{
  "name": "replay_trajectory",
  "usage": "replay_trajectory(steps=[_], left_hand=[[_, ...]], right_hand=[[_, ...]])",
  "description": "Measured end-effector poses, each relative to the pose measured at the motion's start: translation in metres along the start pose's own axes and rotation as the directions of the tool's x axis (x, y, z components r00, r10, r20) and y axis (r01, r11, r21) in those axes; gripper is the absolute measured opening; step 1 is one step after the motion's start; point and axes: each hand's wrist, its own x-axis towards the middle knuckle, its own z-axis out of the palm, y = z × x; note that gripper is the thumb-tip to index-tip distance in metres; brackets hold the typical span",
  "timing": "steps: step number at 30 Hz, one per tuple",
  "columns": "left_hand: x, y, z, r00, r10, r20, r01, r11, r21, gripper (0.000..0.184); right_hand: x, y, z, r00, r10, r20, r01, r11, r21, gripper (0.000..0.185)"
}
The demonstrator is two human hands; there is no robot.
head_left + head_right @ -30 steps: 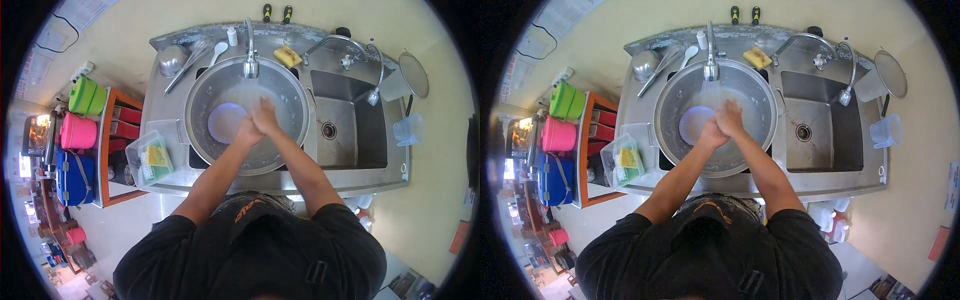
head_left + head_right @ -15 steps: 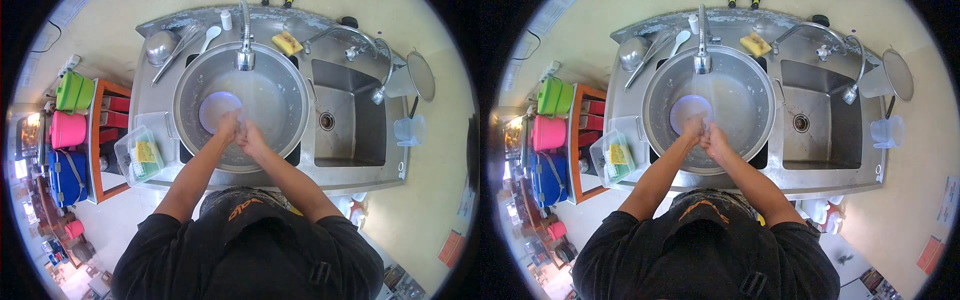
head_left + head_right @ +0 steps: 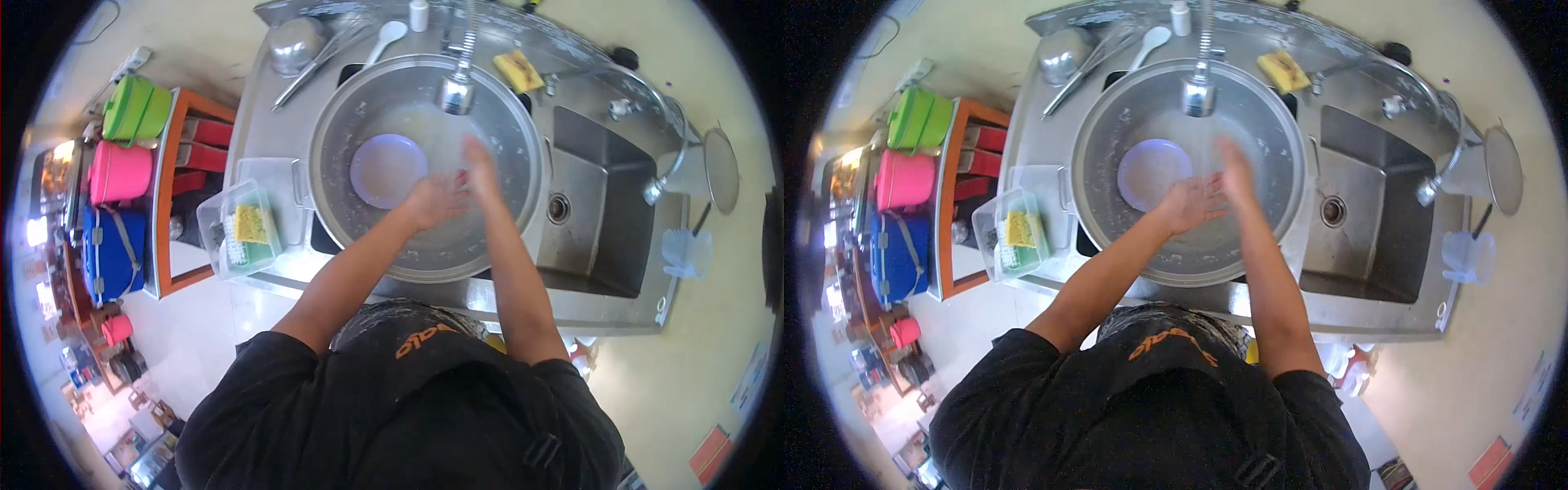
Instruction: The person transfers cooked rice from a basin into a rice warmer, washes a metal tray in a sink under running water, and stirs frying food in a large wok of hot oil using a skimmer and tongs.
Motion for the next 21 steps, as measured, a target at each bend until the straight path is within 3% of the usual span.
replay_trajectory(steps=[1, 2, 4, 6, 9, 11, 14, 18, 21], left_hand=[[-0.003, 0.005, -0.01, 0.995, -0.004, -0.096, 0.013, 0.995, 0.096, 0.032], [-0.007, 0.008, -0.021, 0.981, -0.005, -0.193, 0.042, 0.981, 0.187, 0.032], [-0.023, 0.028, -0.046, 0.847, 0.228, -0.48, -0.05, 0.934, 0.355, 0.027], [-0.041, 0.059, -0.072, 0.746, 0.422, -0.515, -0.14, 0.856, 0.499, 0.025], [-0.072, 0.101, -0.078, 0.708, 0.47, -0.527, -0.178, 0.841, 0.511, 0.025], [-0.089, 0.12, -0.074, 0.64, 0.489, -0.592, -0.225, 0.856, 0.465, 0.026], [-0.112, 0.128, -0.088, 0.567, 0.584, -0.581, -0.198, 0.781, 0.592, 0.028], [-0.135, 0.135, -0.082, 0.602, 0.465, -0.65, -0.228, 0.879, 0.418, 0.028], [-0.134, 0.132, -0.085, 0.588, 0.508, -0.63, -0.195, 0.845, 0.498, 0.029]], right_hand=[[-0.007, -0.03, -0.004, 0.973, -0.079, -0.217, 0.172, 0.876, 0.45, 0.058], [-0.014, -0.071, -0.002, 0.956, -0.149, -0.252, 0.252, 0.855, 0.453, 0.062], [-0.024, -0.135, 0.013, 0.936, -0.235, -0.263, 0.328, 0.854, 0.404, 0.07], [-0.007, -0.154, 0.04, 0.942, -0.271, -0.195, 0.316, 0.912, 0.259, 0.072], [0.051, -0.142, 0.074, 0.927, -0.374, -0.044, 0.371, 0.927, -0.06, 0.059], [0.065, -0.152, 0.079, 0.939, -0.338, -0.065, 0.334, 0.941, -0.062, 0.05], [0.083, -0.157, 0.082, 0.941, -0.337, -0.043, 0.337, 0.942, -0.007, 0.041], [0.095, -0.14, 0.092, 0.918, -0.393, -0.057, 0.397, 0.906, 0.15, 0.038], [0.07, -0.153, 0.083, 0.957, -0.274, 0.098, 0.253, 0.949, 0.191, 0.032]])
